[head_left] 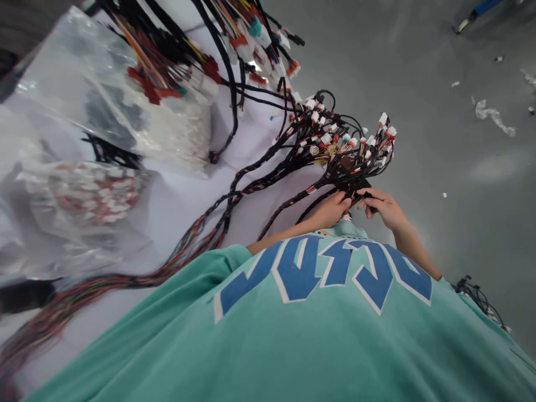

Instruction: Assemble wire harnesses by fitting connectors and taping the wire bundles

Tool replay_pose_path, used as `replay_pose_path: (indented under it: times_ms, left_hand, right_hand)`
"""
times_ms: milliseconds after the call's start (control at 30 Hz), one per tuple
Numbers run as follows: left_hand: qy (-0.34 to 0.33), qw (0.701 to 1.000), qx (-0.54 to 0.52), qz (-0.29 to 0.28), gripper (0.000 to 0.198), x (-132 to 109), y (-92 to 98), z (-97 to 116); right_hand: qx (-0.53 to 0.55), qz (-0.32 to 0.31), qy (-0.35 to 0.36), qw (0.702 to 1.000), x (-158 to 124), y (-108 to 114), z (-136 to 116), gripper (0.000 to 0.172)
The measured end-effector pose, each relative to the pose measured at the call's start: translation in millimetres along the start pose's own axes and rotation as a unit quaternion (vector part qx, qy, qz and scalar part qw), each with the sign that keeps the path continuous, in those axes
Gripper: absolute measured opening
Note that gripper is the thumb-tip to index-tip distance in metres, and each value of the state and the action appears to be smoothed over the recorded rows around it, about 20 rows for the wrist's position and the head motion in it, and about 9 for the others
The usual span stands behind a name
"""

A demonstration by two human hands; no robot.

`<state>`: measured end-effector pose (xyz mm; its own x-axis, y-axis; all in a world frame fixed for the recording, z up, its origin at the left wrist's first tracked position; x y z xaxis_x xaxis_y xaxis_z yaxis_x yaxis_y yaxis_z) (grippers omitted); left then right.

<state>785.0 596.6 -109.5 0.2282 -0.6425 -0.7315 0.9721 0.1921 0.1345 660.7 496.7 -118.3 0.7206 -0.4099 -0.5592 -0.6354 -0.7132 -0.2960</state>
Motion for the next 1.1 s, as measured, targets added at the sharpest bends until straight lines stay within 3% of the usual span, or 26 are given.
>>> replay_pose_path:
  times_ms: [133,300,467,600,767,933,1100]
  left_hand:
    - [-0.028,0.997,0.065,-0.022,0.039,2.0,0.6,-11.9]
    - [0.007,0.999,0.002,-0.052,0.035,4.0,1.2,-12.6]
    - [-0.045,0.998,0.009,-0.034,0.031,4.8,2.6,-9.5]
    - [-0.062,0.997,-0.031,-0.045,0.038,6.1,1.2,-13.4]
    - [-0.038,0.995,-0.075,-0.057,0.051,9.1,-0.9,-16.9]
    - [-0.009,0.993,-0.115,-0.02,0.017,7.5,-4.3,-14.4]
    - [0.005,0.991,-0.133,0.017,0.011,6.1,-7.0,-7.8]
  right_hand:
    - [-0.028,-0.024,-0.002,0.999,0.4,-8.6,0.2,0.043]
    - [-0.064,-0.069,-0.033,0.995,2.3,-12.4,3.3,0.053]
    - [-0.06,-0.086,-0.047,0.993,2.3,-19.2,11.1,0.066]
    - [-0.077,-0.065,-0.016,0.995,6.8,-23.0,9.8,0.053]
    - [-0.151,-0.047,0.018,0.987,13.6,-27.1,3.7,0.037]
    - [-0.232,-0.004,0.0,0.973,17.2,-32.4,0.2,0.032]
    - [-0.223,0.001,0.001,0.975,17.7,-33.8,-2.1,0.025]
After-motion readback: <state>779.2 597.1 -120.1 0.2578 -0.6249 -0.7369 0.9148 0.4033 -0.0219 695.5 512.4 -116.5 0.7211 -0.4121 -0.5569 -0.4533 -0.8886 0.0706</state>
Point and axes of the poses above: each hand's wrist, its own x-axis towards the middle knuckle, its own y-axis out of the back of the hand, z = x × y, the point moved 2 cm from there along x, towards the middle knuckle, and after that the axes turned 8 degrees about x, right-handed, at the moved point
